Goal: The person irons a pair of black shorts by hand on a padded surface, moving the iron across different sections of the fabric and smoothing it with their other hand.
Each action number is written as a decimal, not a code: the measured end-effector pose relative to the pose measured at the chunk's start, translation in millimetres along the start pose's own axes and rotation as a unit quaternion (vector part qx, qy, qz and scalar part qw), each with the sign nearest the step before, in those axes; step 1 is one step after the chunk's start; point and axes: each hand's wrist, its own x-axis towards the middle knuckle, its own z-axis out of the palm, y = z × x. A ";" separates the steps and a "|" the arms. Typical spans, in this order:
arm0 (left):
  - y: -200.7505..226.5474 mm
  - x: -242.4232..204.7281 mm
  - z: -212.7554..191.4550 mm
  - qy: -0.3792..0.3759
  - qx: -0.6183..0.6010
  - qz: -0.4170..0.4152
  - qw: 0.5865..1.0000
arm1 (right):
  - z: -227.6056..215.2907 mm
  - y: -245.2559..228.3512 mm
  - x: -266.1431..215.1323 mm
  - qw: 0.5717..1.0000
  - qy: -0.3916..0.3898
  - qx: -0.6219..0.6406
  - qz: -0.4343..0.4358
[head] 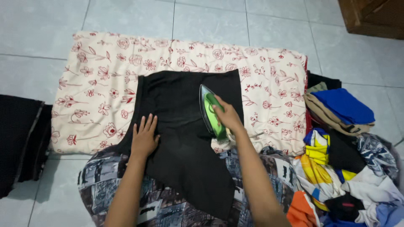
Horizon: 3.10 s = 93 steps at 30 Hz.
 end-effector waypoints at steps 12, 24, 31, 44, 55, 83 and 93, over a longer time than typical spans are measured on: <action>11.6 -7.6 -13.7 0.021 -0.007 0.002 1.000 | 12.8 -41.9 23.8 0.994 0.063 -0.079 0.042; 12.1 -5.0 -8.4 0.084 -0.027 0.006 0.996 | -3.1 -41.5 -40.5 0.989 0.033 -0.123 0.070; 12.3 5.0 0.1 0.099 -0.030 0.038 0.994 | 7.3 -32.7 18.1 0.993 0.067 -0.087 0.047; 5.7 7.1 12.2 0.051 -0.034 0.026 0.998 | -1.4 -45.3 -46.1 0.988 0.024 -0.120 0.092; 9.0 5.9 3.1 0.025 -0.042 0.006 0.999 | 11.7 -30.6 29.2 0.988 0.086 -0.119 0.054; 8.2 6.3 3.9 0.031 -0.043 0.013 0.998 | -11.0 -12.7 47.9 0.974 0.134 -0.167 0.072; 8.0 7.0 2.6 0.025 -0.054 0.011 0.998 | -15.5 -40.1 -21.8 0.977 0.133 -0.141 0.086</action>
